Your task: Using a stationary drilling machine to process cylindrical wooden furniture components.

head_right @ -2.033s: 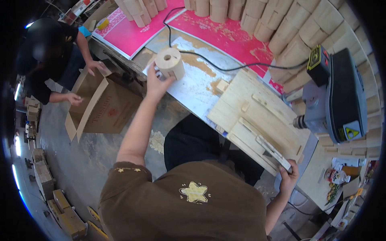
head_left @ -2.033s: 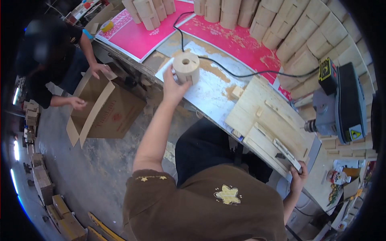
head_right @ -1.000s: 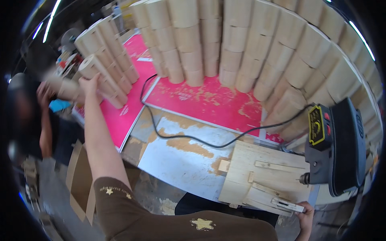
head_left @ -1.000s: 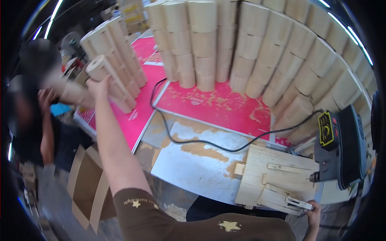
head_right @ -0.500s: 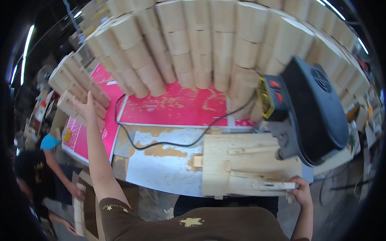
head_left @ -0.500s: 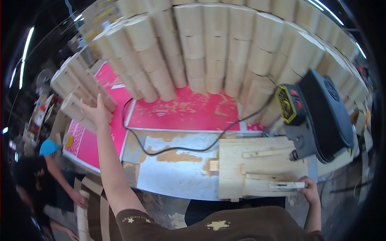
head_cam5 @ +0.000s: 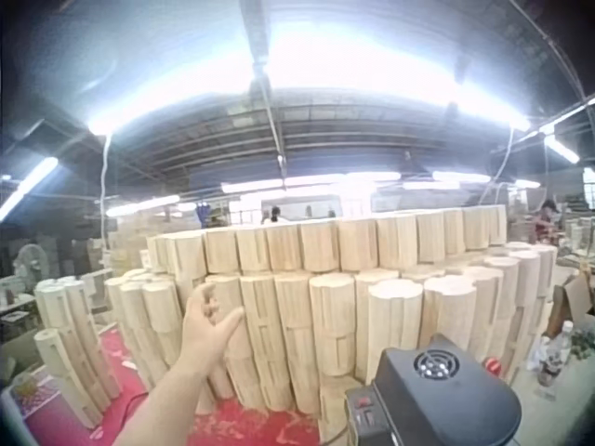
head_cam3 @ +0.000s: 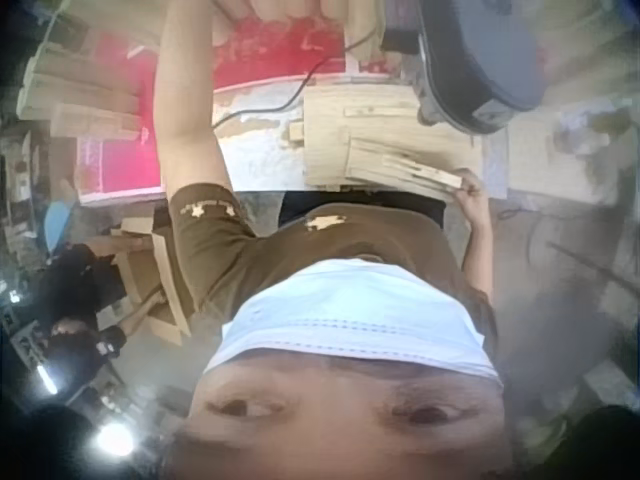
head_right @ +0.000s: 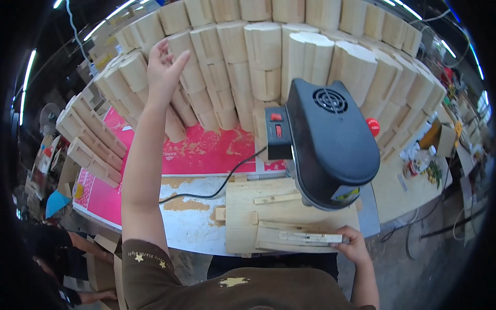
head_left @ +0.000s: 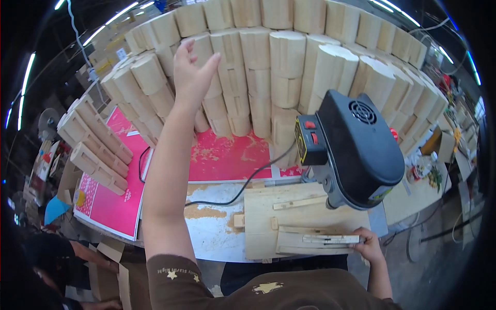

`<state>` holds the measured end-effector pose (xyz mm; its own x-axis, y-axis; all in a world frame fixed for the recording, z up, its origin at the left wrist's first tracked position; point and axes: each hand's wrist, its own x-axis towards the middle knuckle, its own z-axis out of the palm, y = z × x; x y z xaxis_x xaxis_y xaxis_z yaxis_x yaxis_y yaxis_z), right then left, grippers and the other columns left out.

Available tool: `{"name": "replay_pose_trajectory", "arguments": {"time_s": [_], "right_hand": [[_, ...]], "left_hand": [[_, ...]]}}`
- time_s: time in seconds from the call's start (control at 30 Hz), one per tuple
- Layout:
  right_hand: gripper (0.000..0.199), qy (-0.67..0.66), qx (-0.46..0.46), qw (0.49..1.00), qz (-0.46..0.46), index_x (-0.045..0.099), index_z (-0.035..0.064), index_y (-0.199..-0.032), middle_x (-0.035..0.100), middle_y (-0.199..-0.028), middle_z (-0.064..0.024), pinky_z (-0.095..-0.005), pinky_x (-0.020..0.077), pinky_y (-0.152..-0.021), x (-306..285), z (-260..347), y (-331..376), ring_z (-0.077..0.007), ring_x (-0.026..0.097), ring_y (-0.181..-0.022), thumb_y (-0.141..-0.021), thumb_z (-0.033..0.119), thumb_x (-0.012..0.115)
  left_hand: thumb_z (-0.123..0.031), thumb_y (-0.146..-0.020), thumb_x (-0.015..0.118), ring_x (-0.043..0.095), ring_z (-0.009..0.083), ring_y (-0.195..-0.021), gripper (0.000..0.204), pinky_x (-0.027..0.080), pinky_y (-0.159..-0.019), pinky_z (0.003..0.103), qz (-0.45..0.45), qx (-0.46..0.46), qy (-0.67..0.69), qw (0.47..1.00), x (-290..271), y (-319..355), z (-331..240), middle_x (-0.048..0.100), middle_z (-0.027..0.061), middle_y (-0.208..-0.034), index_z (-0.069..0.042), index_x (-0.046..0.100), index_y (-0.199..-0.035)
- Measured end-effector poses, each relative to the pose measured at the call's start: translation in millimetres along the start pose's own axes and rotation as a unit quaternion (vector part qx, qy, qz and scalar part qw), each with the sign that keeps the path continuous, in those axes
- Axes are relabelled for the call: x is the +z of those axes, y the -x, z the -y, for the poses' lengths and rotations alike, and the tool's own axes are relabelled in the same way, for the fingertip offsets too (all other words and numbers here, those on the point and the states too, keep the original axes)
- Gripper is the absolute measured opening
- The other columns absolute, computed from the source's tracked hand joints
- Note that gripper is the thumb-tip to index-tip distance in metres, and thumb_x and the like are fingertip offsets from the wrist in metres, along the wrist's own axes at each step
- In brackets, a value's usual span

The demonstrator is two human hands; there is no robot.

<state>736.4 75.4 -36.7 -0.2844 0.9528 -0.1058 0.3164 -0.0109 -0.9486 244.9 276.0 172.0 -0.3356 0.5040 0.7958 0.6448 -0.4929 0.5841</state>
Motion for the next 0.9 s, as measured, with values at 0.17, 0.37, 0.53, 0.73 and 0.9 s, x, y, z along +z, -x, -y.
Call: {"name": "replay_pose_trajectory", "arguments": {"time_s": [0.17,0.37,0.53,0.73,0.9], "right_hand": [[0.024,0.018,-0.011,1.0,-0.015,0.066,0.0025,-0.083,0.063,-0.082,-0.0057,-0.0284,0.0461,-0.073,1,4,5,-0.0163,0.06,-0.08,-0.061,0.0,0.075],[0.027,-0.006,0.01,0.999,-0.043,0.067,0.0024,-0.084,0.064,-0.079,-0.006,-0.0272,0.0467,-0.07,1,3,4,-0.0156,0.061,-0.077,-0.06,0.002,0.078],[0.027,-0.054,0.063,0.994,-0.068,0.068,0.0021,-0.083,0.063,-0.079,-0.0045,-0.0261,0.0459,-0.07,8,12,5,-0.0136,0.06,-0.075,-0.058,0.0,0.078],[0.029,-0.013,0.036,0.997,-0.069,0.068,0.0018,-0.085,0.065,-0.082,-0.0046,-0.0267,0.0465,-0.072,9,9,11,-0.0138,0.06,-0.077,-0.058,-0.001,0.077],[0.028,0.048,0.032,0.998,-0.036,0.068,0.0009,-0.087,0.066,-0.087,-0.0048,-0.0288,0.0483,-0.076,-6,-23,12,-0.0143,0.061,-0.082,-0.06,-0.001,0.073]], "left_hand": [[-0.032,-0.066,0.075,0.051,0.0335,-0.108,0.075,0.042,-0.092,0.041,-0.133,-0.051,-0.242,0.96,-22,-92,43,0.049,0.0213,-0.119,-0.001,0.04,-0.125],[-0.038,-0.06,0.079,0.045,0.0348,-0.118,0.09,0.038,-0.099,0.037,-0.17,-0.138,-0.287,0.933,-43,-147,88,0.046,0.0254,-0.125,0.006,0.036,-0.125],[-0.038,-0.057,0.08,0.041,0.0327,-0.123,0.107,0.034,-0.104,0.034,-0.107,-0.139,-0.308,0.935,-29,-172,99,0.038,0.0254,-0.134,0.009,0.022,-0.133],[-0.033,-0.057,0.08,0.037,0.0325,-0.126,0.114,0.032,-0.105,0.035,-0.188,-0.152,-0.296,0.924,-14,-170,112,0.034,0.023,-0.137,0.006,0.011,-0.139],[-0.031,-0.053,0.081,0.044,0.0337,-0.118,0.102,0.035,-0.101,0.037,-0.279,-0.031,-0.194,0.94,-18,-150,83,0.044,0.0217,-0.126,-0.001,0.026,-0.133]]}}
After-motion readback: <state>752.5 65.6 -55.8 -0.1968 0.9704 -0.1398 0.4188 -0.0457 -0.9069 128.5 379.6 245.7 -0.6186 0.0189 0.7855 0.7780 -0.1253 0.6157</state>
